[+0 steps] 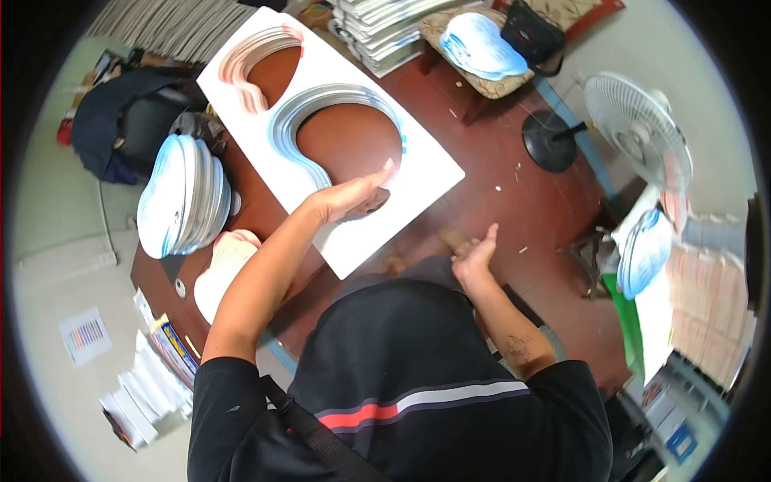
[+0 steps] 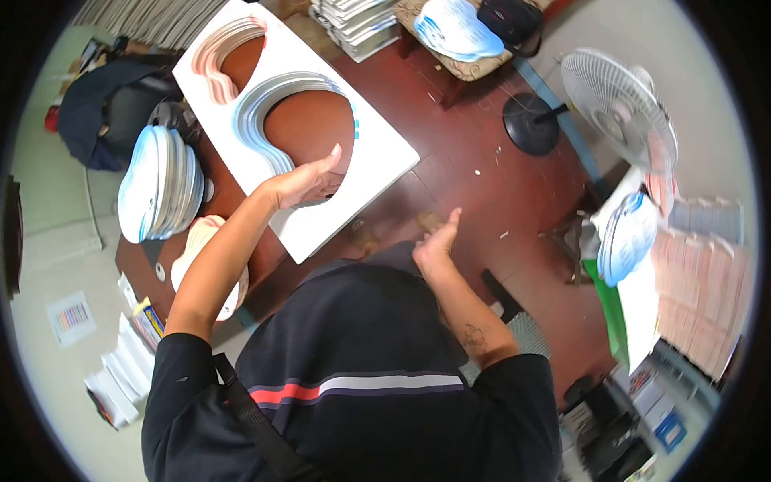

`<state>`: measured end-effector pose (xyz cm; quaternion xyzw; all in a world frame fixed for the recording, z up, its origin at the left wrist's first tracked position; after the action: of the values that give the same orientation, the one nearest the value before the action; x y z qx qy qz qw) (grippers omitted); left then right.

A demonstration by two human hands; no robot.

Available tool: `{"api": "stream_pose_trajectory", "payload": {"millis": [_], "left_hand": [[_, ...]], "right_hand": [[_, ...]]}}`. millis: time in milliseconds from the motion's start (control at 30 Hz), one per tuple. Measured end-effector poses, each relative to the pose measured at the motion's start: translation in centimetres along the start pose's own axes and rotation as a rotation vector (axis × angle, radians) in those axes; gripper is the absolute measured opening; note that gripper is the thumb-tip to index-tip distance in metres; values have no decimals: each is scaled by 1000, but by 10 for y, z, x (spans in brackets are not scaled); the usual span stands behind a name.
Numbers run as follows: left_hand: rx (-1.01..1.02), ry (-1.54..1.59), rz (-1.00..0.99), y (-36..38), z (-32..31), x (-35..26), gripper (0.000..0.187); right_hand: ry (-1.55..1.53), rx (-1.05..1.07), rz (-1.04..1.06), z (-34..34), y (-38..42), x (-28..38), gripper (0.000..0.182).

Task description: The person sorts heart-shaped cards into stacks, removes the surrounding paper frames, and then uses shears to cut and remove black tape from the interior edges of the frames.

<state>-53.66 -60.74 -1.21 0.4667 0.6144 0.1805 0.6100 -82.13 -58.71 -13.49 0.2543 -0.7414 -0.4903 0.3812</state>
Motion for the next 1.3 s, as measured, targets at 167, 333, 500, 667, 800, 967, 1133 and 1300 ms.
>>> {"api": "stream_pose_trajectory", "payload": {"millis": [167, 333, 500, 667, 800, 967, 1133, 1300], "left_hand": [[114, -170, -18, 9, -22, -5, 104], [20, -208, -143, 5, -18, -6, 101], [-31, -207, -150, 7, -19, -9, 96], [37, -166, -44, 11, -21, -12, 96], [-65, -154, -24, 8, -12, -13, 93], [16, -133, -205, -7, -13, 2, 87], [-162, -586, -46, -2, -13, 0, 111], [-603, -661, -248, 45, -31, -10, 90]], "right_hand": [[-408, 366, 299, -148, 51, -63, 71], [-288, 73, 62, -113, 37, -62, 78], [-474, -25, 23, -81, 93, -16, 77], [-555, 475, 144, -145, 44, -57, 73], [-415, 418, 64, -145, 64, -48, 78], [-216, 84, 78, -69, 15, -28, 103], [0, -62, 558, -65, 16, 77, 49], [599, 585, 1327, -244, 94, 138, 25]]}}
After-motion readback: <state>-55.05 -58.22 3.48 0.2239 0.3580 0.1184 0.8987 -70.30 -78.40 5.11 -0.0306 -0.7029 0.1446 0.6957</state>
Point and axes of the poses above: each hand's wrist, its own y-axis away from the middle knuckle, its own z-axis out of the back of the hand, x = y × z, the point moved 2 cm from there along -y, towards the middle knuckle, and after that the axes turned 3 degrees about -y, right-handed, at the moved point
